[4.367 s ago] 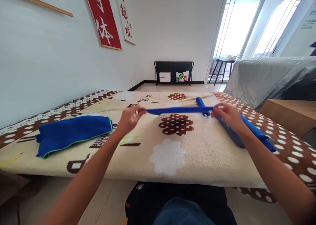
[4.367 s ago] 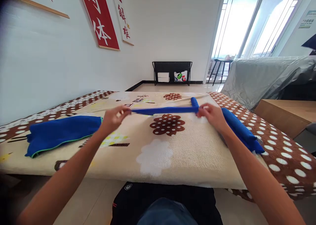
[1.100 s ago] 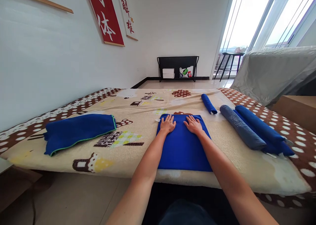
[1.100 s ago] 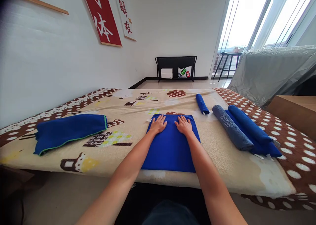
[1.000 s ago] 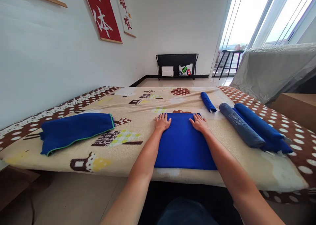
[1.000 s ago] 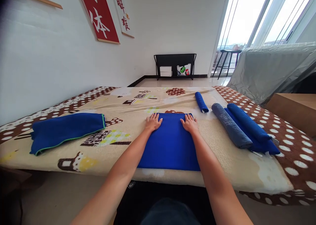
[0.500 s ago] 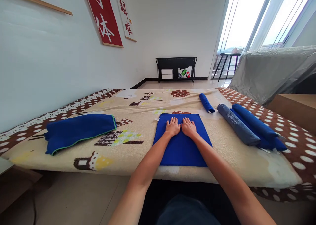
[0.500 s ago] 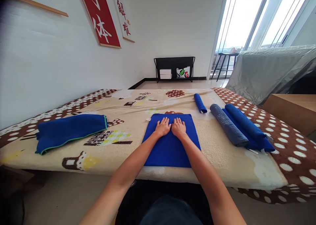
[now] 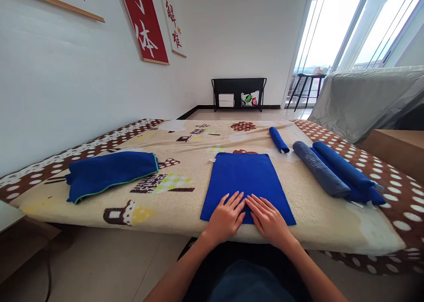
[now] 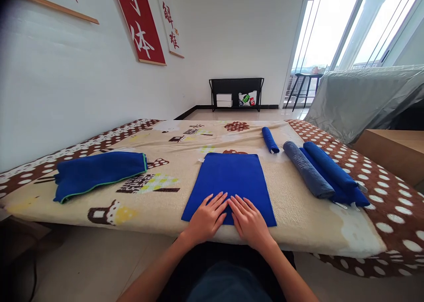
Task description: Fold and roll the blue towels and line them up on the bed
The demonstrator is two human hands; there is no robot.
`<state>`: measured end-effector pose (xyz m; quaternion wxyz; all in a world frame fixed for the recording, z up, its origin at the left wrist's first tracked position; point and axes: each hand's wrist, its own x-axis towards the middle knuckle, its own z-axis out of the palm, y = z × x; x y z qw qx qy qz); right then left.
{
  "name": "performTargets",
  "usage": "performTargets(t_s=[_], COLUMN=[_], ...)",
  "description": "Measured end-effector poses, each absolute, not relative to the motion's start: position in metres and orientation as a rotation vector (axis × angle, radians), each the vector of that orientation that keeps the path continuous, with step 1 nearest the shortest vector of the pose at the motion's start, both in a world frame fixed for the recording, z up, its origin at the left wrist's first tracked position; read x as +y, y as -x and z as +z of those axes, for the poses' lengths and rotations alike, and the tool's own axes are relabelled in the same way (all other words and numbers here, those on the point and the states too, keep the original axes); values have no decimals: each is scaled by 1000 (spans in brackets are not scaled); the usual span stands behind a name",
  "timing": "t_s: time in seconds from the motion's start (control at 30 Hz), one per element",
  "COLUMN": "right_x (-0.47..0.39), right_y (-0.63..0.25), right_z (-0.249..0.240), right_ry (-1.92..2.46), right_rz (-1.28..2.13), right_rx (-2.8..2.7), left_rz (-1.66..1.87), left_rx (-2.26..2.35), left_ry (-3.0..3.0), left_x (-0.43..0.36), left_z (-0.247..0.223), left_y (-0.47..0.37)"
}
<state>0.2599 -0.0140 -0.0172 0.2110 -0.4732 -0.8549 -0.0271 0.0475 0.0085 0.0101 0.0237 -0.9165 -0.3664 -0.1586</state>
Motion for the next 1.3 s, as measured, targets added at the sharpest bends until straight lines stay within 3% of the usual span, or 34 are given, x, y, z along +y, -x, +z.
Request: performTargets(t_s=[0.13, 0.33, 0.6, 0.77, 1.07, 1.3], right_x=[-50, -64, -62, -60, -46, -36], right_y=[-302, -359, -367, -372, -374, -381], right_z=[-35, -58, -56, -60, -46, -13], right_ry=[1227, 1171, 1142, 1195, 1418, 1504], right_rz=[-200, -346, -271, -237, -96, 200], right_rx=[-2372, -2139, -2052, -1964, -1849, -2090], left_rz=[-451, -921, -1186, -1349, -1218, -754], left_rx=[-955, -937, -899, -1126, -1665, -1541], left_ry=[2837, 2623, 2614, 2653, 2648, 2946], left_x=[-11, -7, -1, 1, 9, 10], left_z=[0, -39, -42, -32, -3, 25], left_y=[6, 71, 72, 75, 65, 59])
